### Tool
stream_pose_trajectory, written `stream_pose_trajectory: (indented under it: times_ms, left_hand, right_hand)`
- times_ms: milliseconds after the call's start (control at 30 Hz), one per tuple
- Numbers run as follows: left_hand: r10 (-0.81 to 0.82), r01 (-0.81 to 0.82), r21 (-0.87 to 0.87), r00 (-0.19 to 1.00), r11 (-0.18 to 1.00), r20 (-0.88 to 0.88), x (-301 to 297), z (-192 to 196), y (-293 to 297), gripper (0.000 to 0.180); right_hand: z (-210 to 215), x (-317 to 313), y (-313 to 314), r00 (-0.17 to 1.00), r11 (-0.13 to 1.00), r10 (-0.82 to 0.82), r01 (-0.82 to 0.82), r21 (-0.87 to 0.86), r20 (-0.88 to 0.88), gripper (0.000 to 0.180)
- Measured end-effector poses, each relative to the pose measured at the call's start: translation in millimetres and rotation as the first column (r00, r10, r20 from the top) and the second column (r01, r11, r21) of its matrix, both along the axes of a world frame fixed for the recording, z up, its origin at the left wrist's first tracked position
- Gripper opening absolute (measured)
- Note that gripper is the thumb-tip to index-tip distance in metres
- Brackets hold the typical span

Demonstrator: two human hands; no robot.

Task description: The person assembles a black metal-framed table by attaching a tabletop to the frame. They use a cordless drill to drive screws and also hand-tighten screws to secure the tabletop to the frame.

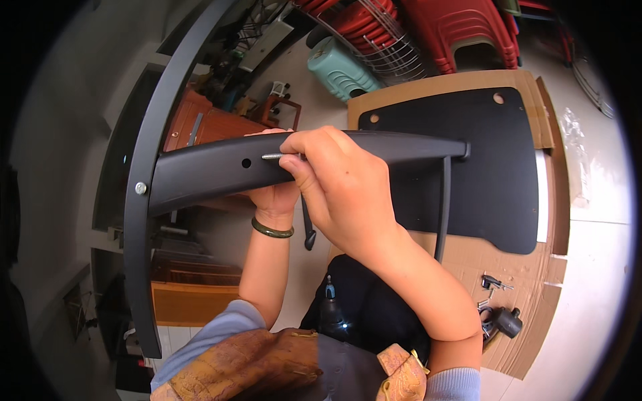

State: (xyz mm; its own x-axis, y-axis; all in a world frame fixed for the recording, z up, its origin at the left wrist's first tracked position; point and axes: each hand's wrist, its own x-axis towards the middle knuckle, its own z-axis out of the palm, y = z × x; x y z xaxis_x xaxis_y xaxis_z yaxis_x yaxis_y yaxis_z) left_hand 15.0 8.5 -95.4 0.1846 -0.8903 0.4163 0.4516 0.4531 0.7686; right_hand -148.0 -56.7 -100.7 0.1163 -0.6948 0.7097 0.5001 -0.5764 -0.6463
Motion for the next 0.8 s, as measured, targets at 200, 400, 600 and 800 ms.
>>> stream_pose_trajectory:
  times_ms: [200,400,600,800]
  left_hand:
    - [0.294,-0.3,0.014,0.942,0.954,0.159,-10.4,-0.6,-5.6,0.013]
    - [0.25,-0.252,0.061,0.968,0.966,0.037,-10.2,1.3,-2.6,0.011]
    - [0.173,-0.169,0.093,0.984,0.981,-0.044,1.2,-2.0,2.7,0.012]
    - [0.337,-0.314,0.2,0.937,0.928,-0.093,8.1,-3.0,0.6,0.008]
  right_hand:
    - [-8.8,-1.9,-8.6,0.997,0.996,0.079,-0.079,-0.034,-0.013,0.012]
    - [-18.8,5.0,-6.7,0.99,0.993,0.109,-0.105,-0.051,0.093,0.018]
    - [-23.1,11.6,-0.2,0.979,0.996,0.079,-0.07,-0.052,0.188,0.018]
    - [-28.5,21.8,11.6,0.989,0.997,-0.048,0.056,-0.048,0.142,0.015]
